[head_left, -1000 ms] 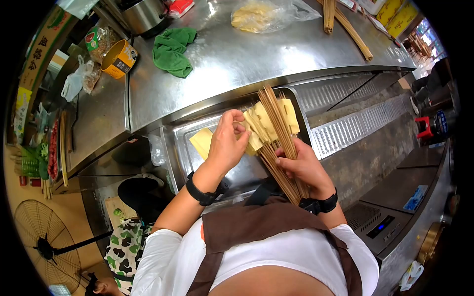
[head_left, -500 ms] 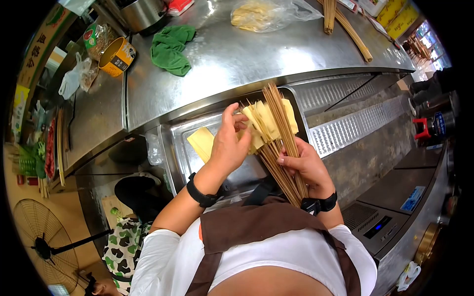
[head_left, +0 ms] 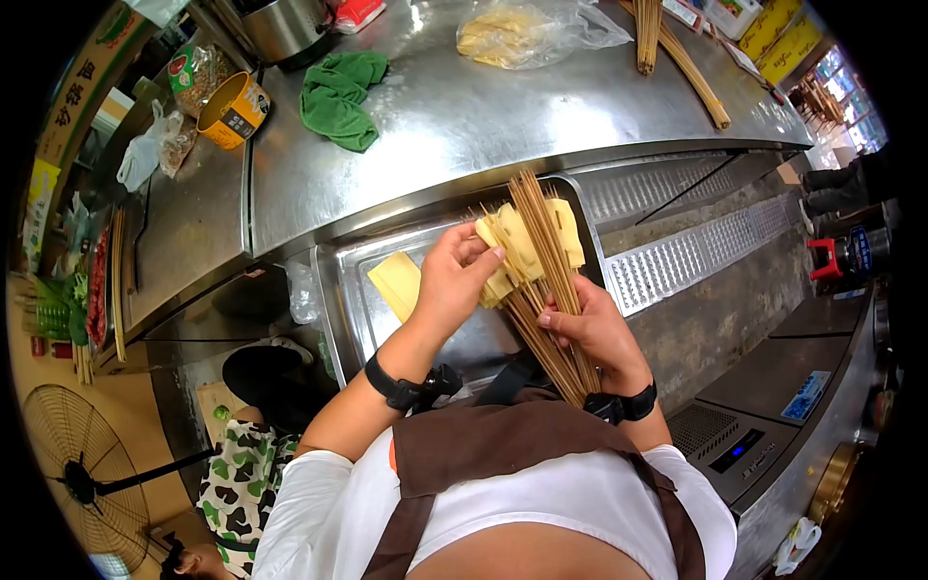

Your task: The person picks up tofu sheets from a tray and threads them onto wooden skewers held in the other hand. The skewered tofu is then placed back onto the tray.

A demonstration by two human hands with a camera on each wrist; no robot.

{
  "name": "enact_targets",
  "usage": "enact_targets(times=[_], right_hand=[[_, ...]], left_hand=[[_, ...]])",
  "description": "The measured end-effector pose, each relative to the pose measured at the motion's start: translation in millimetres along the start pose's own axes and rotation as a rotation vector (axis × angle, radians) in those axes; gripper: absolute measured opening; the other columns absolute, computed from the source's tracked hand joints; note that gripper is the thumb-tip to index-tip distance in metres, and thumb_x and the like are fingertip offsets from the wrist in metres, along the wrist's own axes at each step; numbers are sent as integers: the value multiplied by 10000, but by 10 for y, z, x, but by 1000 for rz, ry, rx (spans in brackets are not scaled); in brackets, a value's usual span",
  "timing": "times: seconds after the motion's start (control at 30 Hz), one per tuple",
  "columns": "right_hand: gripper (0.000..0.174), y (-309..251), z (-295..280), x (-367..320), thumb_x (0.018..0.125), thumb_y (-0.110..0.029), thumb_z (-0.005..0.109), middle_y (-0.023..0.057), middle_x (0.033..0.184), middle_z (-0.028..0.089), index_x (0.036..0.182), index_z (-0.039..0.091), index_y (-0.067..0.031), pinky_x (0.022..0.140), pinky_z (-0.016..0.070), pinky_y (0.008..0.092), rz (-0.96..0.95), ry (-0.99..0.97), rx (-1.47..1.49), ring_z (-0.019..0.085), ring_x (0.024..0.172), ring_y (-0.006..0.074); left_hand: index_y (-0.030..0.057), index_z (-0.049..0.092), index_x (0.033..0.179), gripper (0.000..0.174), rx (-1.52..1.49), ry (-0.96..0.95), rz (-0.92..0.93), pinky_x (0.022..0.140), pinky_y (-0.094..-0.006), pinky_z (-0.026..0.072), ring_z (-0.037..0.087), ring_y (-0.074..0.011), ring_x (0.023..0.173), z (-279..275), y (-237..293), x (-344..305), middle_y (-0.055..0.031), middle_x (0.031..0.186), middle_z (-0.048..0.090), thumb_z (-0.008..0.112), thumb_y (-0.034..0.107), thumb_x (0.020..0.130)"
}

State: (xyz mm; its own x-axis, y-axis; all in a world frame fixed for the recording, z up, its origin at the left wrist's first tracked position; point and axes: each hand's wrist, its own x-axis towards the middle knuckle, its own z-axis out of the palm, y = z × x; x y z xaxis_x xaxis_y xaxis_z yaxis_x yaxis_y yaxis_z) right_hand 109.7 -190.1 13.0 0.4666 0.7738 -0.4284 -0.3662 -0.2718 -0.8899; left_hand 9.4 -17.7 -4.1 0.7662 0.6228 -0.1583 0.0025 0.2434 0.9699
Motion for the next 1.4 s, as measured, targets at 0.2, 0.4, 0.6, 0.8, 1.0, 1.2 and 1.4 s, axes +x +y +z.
enact_targets(times=[0.2, 0.4, 0.6, 0.8, 1.0, 1.2, 1.4], right_hand=[[136, -32, 5, -21, 828, -31, 651, -4, 721, 556, 905, 540, -37, 482, 396, 194, -11, 6, 30, 493, 526, 50], [133, -4, 2, -19, 834, -34, 646, -5, 706, 555, 913, 539, -39, 482, 392, 193, -32, 27, 3, 489, 524, 51], [137, -40, 32, -45, 829, -23, 645, -5, 701, 555, 915, 540, -37, 479, 391, 196, -9, 20, 1, 487, 518, 52], [141, -14, -15, -29, 826, -17, 641, -3, 698, 555, 921, 538, -31, 482, 397, 205, -31, 30, 11, 489, 513, 58], [133, -17, 17, -45, 819, -20, 631, 6, 735, 566, 917, 545, -46, 494, 412, 208, -14, 26, 43, 510, 544, 61], [332, 290, -30, 115, 825, -149, 677, 14, 820, 576, 1111, 545, -43, 525, 466, 235, -150, -6, -88, 526, 598, 72], [158, 116, -58, 35, 863, -129, 635, 1, 760, 531, 934, 517, -51, 485, 399, 239, -177, -45, -125, 477, 549, 63]], left_hand=[[7, 554, 1086, 244, -25, -4, -90, 682, -221, 438, 607, -97, 794, -45, 52, 22, -45, 898, 662, 629, 118, 881], [2, 517, 1101, 298, -36, -2, -92, 684, -225, 435, 613, -112, 823, -17, 114, 6, -63, 900, 662, 642, 156, 879], [2, 500, 1140, 327, 46, -7, -103, 688, -230, 441, 612, -115, 816, -25, 142, 28, -64, 917, 658, 628, 169, 890], [12, 542, 1065, 217, -13, -5, -108, 679, -233, 444, 617, -116, 785, -64, 10, 62, -56, 906, 660, 597, 151, 907], [11, 552, 1031, 179, 31, 53, -129, 635, -230, 464, 619, -125, 769, -69, -4, 34, -70, 872, 646, 603, 122, 900], [11, 526, 1093, 273, -2, 90, -160, 589, -227, 483, 617, -147, 714, -161, -171, 108, -103, 895, 631, 646, 131, 879], [18, 564, 919, 131, 45, 68, -131, 459, -184, 392, 552, -83, 566, -40, -125, 180, -63, 761, 627, 632, 122, 877]])
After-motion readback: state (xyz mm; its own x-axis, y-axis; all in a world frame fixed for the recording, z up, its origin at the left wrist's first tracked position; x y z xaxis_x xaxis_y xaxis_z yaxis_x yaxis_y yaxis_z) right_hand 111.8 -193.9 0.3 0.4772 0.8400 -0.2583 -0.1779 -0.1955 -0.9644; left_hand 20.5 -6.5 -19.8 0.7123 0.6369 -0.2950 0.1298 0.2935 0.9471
